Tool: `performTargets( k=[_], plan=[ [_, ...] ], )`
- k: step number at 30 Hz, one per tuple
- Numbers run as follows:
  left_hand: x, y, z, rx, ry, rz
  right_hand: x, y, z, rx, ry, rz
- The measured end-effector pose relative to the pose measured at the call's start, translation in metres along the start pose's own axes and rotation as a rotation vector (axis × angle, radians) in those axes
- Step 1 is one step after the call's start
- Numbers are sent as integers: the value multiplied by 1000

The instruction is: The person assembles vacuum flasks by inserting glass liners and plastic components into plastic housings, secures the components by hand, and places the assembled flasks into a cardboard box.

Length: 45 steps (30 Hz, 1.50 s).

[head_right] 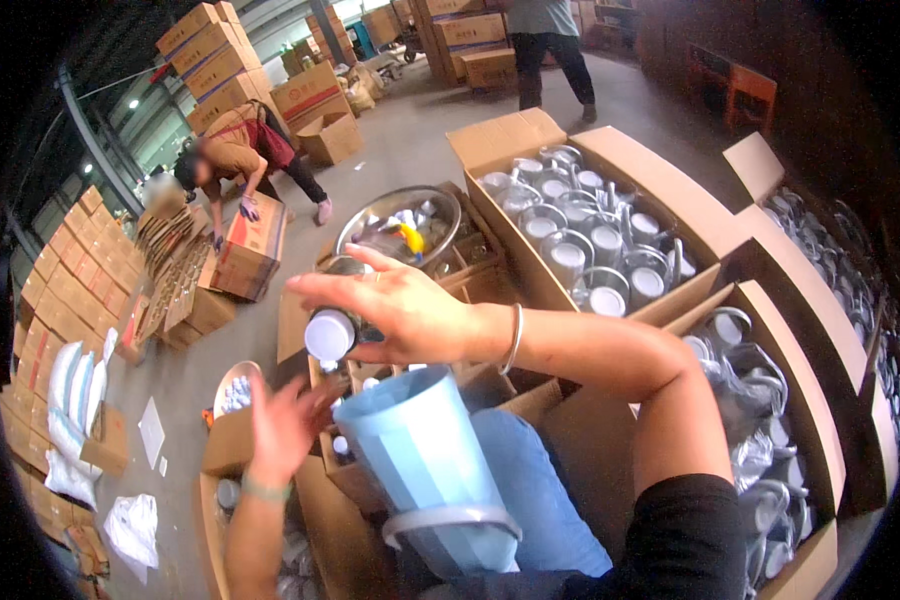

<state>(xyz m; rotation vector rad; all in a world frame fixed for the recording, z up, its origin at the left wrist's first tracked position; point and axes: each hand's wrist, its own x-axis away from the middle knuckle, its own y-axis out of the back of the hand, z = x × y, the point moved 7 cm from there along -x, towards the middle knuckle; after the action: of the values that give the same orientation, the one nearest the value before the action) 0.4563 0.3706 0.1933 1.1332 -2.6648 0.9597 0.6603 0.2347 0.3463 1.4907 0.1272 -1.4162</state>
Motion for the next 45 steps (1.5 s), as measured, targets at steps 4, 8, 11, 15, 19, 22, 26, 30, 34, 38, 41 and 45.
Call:
performTargets(
  k=[4, 8, 11, 15, 19, 22, 26, 30, 34, 38, 41, 45],
  plan=[
    [-63, -121, -20, 193, -99, 497, 7, 7, 26, 45, 185, 52],
    [-105, -112, -33, 211, -224, 511, 2, 11, 28, -219, -20, 460],
    [-88, -140, -24, 90, -234, 520, -9, 56, -7, -110, -126, 265],
    [-83, -114, 11, -328, -243, 436, 12, 54, -108, -525, -798, -136],
    [-52, -97, 21, -585, -428, 501, 39, 27, -123, -727, -866, 130],
    [-27, -81, 29, -206, -206, 595, 22, 1, -81, -818, -791, 296],
    [-31, -37, 34, 48, -251, 307, 38, -33, -44, -862, -802, 557],
    [-18, -3, 90, -84, -107, 314, 72, -33, -55, -887, -823, 685],
    [2, 75, 135, -474, -310, 91, 45, -64, -31, -848, -803, 966],
    [-1, 109, 168, -539, -233, -126, 46, -55, -27, -388, -674, 1192],
    [-4, 137, 173, -657, -218, -358, 54, -58, -25, -339, -586, 1221],
    [-52, 158, 109, -1306, -718, -806, 47, -75, -12, -364, -659, 1242]
  ],
)
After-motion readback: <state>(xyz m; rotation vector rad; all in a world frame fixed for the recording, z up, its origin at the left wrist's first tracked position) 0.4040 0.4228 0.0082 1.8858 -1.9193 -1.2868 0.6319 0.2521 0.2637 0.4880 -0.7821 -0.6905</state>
